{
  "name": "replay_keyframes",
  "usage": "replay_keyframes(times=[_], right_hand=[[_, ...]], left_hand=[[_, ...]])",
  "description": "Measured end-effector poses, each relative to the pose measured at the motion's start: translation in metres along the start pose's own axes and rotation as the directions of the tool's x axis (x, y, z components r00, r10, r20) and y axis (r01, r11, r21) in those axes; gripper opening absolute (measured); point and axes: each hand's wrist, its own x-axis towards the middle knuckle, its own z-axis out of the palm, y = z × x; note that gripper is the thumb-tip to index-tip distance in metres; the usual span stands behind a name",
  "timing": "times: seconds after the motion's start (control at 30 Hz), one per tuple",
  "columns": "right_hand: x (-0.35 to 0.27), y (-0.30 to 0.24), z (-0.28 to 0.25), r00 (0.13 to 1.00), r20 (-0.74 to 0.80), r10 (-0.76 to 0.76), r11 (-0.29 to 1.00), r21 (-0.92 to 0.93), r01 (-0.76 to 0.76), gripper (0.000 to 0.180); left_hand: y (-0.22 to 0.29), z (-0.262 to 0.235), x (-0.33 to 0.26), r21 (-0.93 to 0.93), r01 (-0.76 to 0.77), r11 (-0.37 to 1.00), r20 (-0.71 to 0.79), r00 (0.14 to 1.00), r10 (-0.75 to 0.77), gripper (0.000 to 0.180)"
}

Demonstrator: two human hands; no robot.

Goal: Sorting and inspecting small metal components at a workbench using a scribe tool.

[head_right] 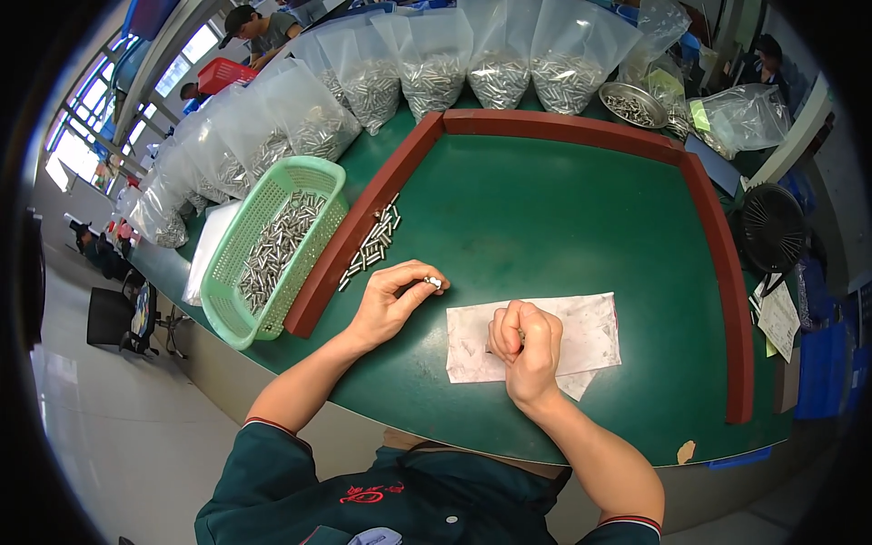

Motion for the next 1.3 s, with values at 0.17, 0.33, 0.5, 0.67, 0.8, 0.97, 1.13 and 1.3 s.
replay_keyframes(times=[0.17,0.33,0.5,0.67,0.8,0.97,1.13,1.3], right_hand=[[0.000,0.000,-0.001,1.000,-0.006,0.009,1.000,-0.003,-0.009,0.041],[0.000,-0.001,0.000,1.000,-0.007,0.007,1.000,0.001,-0.007,0.041],[-0.001,0.000,0.000,1.000,-0.015,-0.001,1.000,-0.002,0.001,0.041],[-0.001,-0.002,0.001,1.000,-0.017,0.004,1.000,-0.006,-0.005,0.041],[0.000,-0.001,0.000,1.000,-0.022,0.007,1.000,-0.011,-0.008,0.041],[0.001,0.001,-0.001,1.000,-0.023,0.016,1.000,-0.002,-0.016,0.041],[0.001,0.003,-0.002,0.999,-0.034,0.006,0.998,0.055,-0.004,0.037],[0.002,0.002,-0.001,0.999,-0.033,0.004,0.998,0.055,-0.002,0.038]], left_hand=[[0.000,0.000,-0.001,-0.023,0.035,0.999,0.011,0.999,-0.035,0.010],[0.001,-0.001,-0.003,-0.098,0.075,0.992,0.035,0.997,-0.072,0.011],[0.001,0.000,-0.003,-0.171,0.108,0.979,0.046,0.994,-0.102,0.012],[0.001,0.002,-0.005,-0.241,0.122,0.963,0.029,0.993,-0.118,0.013],[0.011,0.005,-0.009,-0.571,0.382,0.727,0.123,0.915,-0.384,0.018],[0.017,0.004,-0.009,-0.654,0.520,0.549,0.260,0.836,-0.483,0.023],[0.015,0.002,-0.007,-0.671,0.577,0.466,0.327,0.794,-0.513,0.026],[0.014,-0.002,-0.007,-0.694,0.623,0.361,0.406,0.753,-0.518,0.029]])
